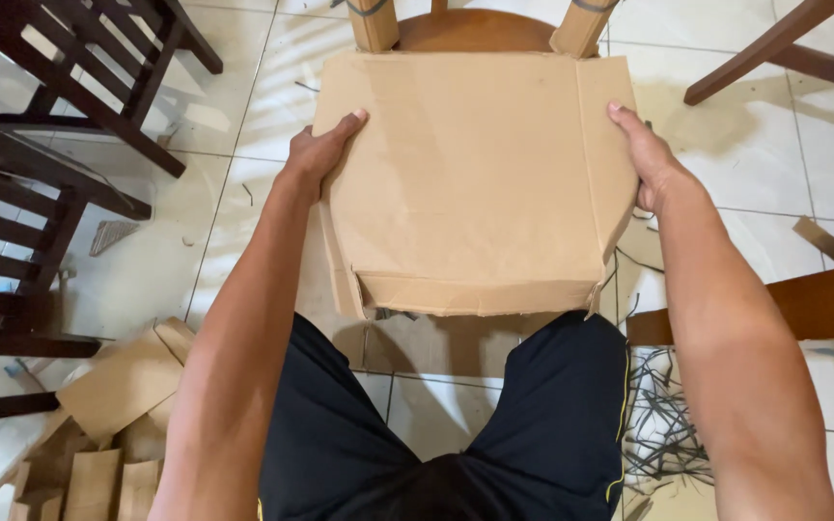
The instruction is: Wrapping a wooden chair with cardboard and securing it with plastic straps
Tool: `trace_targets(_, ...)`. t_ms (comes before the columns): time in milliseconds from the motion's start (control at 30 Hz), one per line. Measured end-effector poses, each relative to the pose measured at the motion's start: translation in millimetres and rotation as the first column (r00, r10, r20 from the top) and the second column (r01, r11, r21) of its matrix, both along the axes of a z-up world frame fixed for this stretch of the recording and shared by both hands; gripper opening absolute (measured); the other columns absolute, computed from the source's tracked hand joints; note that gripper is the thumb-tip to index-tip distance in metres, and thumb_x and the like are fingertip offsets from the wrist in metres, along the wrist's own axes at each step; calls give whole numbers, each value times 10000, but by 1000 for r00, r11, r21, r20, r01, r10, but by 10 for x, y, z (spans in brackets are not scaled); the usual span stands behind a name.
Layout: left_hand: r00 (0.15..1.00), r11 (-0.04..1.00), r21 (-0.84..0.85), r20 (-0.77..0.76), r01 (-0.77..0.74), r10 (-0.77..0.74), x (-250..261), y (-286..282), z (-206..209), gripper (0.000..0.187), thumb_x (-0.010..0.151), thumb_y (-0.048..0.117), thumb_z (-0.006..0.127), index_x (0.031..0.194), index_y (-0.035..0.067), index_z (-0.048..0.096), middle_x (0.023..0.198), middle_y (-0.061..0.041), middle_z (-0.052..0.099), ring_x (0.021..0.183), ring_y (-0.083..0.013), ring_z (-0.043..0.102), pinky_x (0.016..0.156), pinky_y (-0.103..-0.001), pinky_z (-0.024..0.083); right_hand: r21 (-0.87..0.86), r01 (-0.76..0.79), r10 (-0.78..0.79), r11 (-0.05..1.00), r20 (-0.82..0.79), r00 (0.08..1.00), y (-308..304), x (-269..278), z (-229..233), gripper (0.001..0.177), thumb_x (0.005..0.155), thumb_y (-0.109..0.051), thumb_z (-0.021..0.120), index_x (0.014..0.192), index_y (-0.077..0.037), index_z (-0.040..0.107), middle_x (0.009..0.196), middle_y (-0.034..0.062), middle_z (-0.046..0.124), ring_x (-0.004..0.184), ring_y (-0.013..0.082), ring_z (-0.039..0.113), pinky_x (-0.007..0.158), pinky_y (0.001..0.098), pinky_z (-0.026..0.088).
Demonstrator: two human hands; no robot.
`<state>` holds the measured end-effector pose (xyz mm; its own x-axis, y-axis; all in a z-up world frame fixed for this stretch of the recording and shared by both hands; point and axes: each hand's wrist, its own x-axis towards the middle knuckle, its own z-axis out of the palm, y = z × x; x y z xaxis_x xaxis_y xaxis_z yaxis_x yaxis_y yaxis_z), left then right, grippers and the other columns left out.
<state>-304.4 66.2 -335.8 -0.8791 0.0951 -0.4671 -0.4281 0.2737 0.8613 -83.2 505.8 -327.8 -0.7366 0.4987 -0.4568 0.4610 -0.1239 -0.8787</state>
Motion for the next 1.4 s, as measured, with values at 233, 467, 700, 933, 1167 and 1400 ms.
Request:
trace_targets(233, 999, 997, -64, -15, 45, -46, 475, 13, 675, 832, 727, 538, 790, 1325, -9, 601, 1117, -148, 781, 875, -226, 806, 725, -294, 689, 81, -14, 12, 997, 28, 1000, -630, 128, 600, 865, 880, -649, 448, 1536, -88, 387, 1556, 253, 426, 1377, 381, 509, 1104, 444, 452)
trace_targets(467, 999, 997, -55, -9, 53, -53, 512, 13, 699, 786, 726, 548, 770, 1285, 12, 635, 1095, -122, 789, 877, -208, 802, 750, -298, 685, 106, 11, -12, 994, 4, 1000, -604, 169, 516, 884, 871, -667, 478, 1538, -93, 396, 1550, 239, 450, 1376, 383, 524, 1086, 460, 473)
trace_targets(700, 997, 996, -43, -30, 74, -76, 565, -33, 628, 757, 745, 534, 769, 1290, 24, 645, 1128, -114, 783, 919, -208, 795, 798, -305, 674, 83, 24, -24, 996, -3, 1000, -683, 291, 503, 835, 877, -662, 455, 1532, -146, 413, 1556, 233, 444, 1371, 375, 518, 1085, 460, 458)
trace_targets(933, 987, 985, -72, 29, 157, -156, 593, -39, 799, 809, 800, 522, 733, 1412, 31, 538, 1240, -141, 729, 1040, -249, 759, 884, -352, 644, 87, 94, -100, 992, 62, 993, -797, 406, 598, 835, 912, -636, 447, 1524, -69, 421, 1537, 217, 482, 1355, 330, 545, 1071, 405, 472)
trace_targets(1167, 993, 991, -54, 32, 119, -118, 432, -21, 562, 790, 788, 513, 756, 1383, 30, 566, 1179, -131, 751, 957, -229, 770, 823, -332, 654, 125, 113, -118, 986, 38, 992, -541, 381, 321, 903, 888, -651, 473, 1544, -38, 377, 1546, 272, 429, 1375, 406, 503, 1080, 477, 470)
trace_targets(1400, 999, 998, 57, -14, 38, -37, 177, -44, 41, 835, 701, 622, 917, 1290, 111, 621, 985, -159, 731, 801, -278, 759, 681, -441, 680, -58, 107, -111, 993, -58, 992, 99, 343, -371, 896, 887, -778, 668, 1471, -122, 492, 1441, 157, 580, 1264, 338, 637, 1060, 510, 524)
